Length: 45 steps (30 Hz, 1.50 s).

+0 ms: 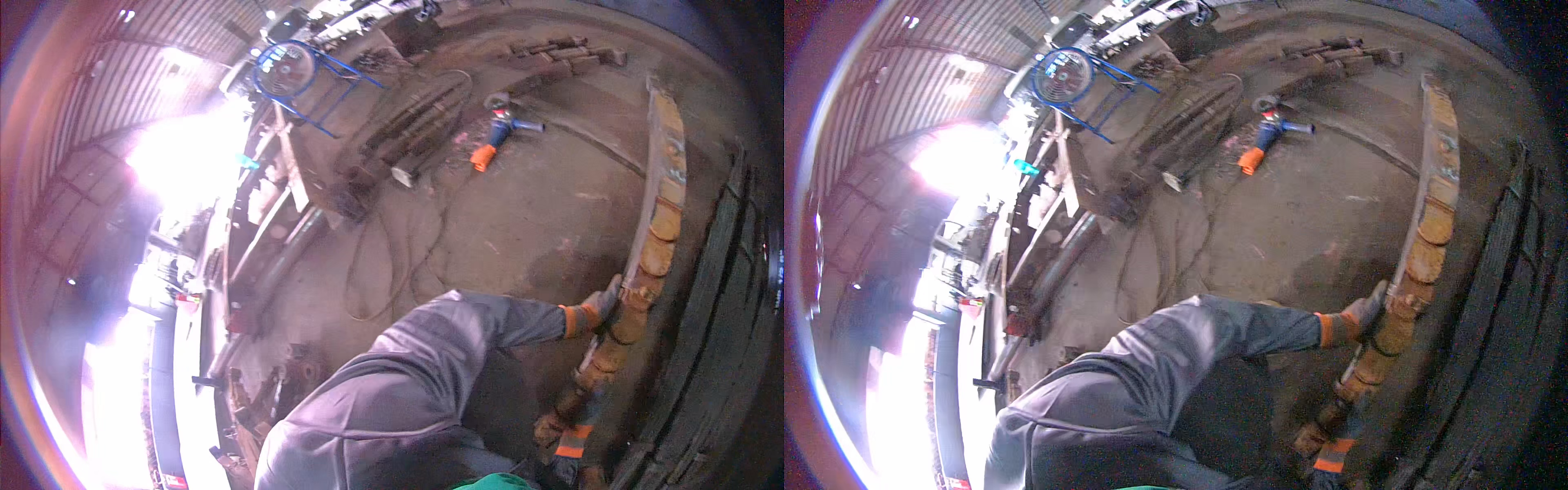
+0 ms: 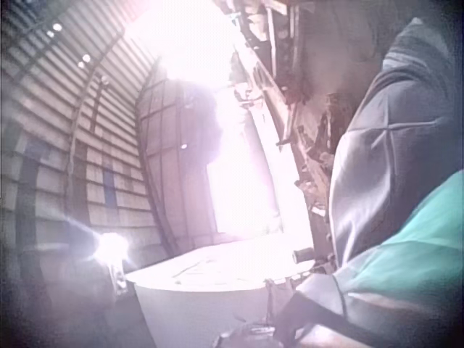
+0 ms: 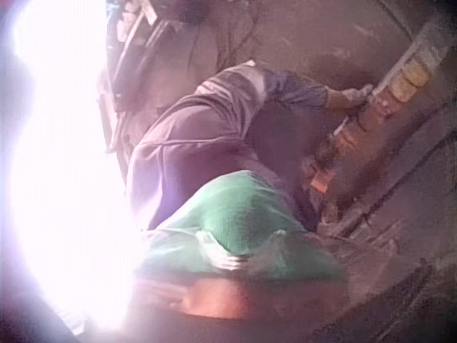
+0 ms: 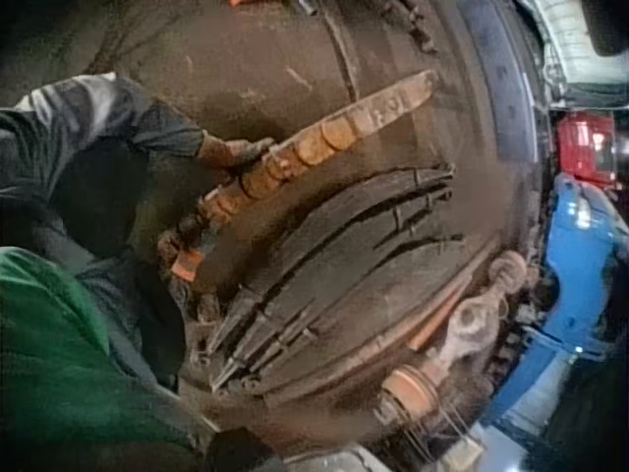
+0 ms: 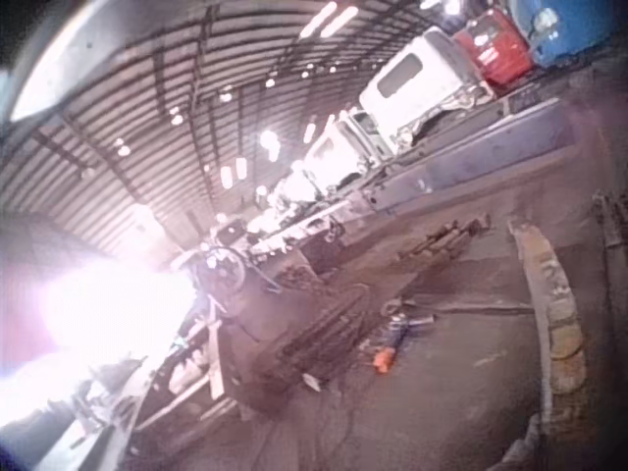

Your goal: The person moves a blue fan, then uses an angle grinder to grind the ends of bundled metal rods. After grinding, the person picks up the bundle and places it aside.

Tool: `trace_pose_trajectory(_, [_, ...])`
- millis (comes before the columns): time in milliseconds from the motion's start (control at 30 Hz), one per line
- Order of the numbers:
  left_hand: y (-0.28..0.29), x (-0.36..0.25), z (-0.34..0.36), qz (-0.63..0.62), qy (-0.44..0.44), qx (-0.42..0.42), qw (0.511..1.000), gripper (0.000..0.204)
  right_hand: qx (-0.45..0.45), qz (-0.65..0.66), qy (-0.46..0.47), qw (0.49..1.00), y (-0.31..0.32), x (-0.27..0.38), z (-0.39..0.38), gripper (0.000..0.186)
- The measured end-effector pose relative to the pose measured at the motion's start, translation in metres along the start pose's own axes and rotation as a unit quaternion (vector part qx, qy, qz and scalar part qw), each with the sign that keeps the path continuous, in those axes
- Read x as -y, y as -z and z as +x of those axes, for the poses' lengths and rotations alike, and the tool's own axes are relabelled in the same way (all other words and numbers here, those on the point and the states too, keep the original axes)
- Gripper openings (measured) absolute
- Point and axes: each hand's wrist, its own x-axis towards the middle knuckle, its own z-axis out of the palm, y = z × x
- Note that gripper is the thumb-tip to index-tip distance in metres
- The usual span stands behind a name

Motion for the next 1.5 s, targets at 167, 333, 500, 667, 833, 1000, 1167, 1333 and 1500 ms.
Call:
trace_pose_trajectory(167, [0.021, -0.031, -0.029, 0.118, -0.018, 0.005, 0.993, 0.046, -0.01, 0.007, -0.023, 1.0, 0.006, 0.005, -0.012, 0.037])
trace_pose_trajectory(333, [0.08, -0.113, -0.105, 0.298, -0.038, -0.03, 0.953, 0.05, -0.172, -0.149, -0.087, 0.97, -0.003, 0.011, -0.031, 0.042])
trace_pose_trajectory(500, [0.117, -0.213, -0.169, 0.42, -0.045, -0.121, 0.898, 0.054, -0.127, -0.383, 0.092, 0.91, 0.007, 0.027, -0.043, 0.042])
trace_pose_trajectory(667, [0.146, -0.239, -0.132, 0.523, -0.038, -0.147, 0.838, 0.058, -0.241, -0.385, 0.077, 0.888, 0.034, 0.048, -0.108, 0.036])
trace_pose_trajectory(833, [0.185, -0.214, -0.102, 0.694, -0.058, 0.009, 0.718, 0.055, -0.407, -0.246, 0.026, 0.879, 0.033, 0.033, -0.169, 0.033])
trace_pose_trajectory(1000, [0.23, -0.172, -0.105, 0.685, -0.036, 0.05, 0.726, 0.049, -0.362, -0.51, 0.087, 0.775, -0.018, 0.073, -0.132, 0.037])
trace_pose_trajectory(1167, [0.273, -0.197, -0.104, 0.644, -0.045, -0.113, 0.755, 0.045, -0.3, -0.769, 0.144, 0.545, -0.116, 0.131, -0.041, 0.052])
trace_pose_trajectory(1333, [0.322, -0.294, -0.101, 0.703, -0.14, -0.276, 0.64, 0.048, -0.216, -0.859, 0.184, 0.426, -0.217, 0.167, 0.042, 0.063])
trace_pose_trajectory(1500, [0.397, -0.396, -0.033, 0.711, -0.428, -0.421, 0.367, 0.066, -0.399, -0.631, 0.25, 0.617, -0.237, 0.174, 0.147, 0.08])
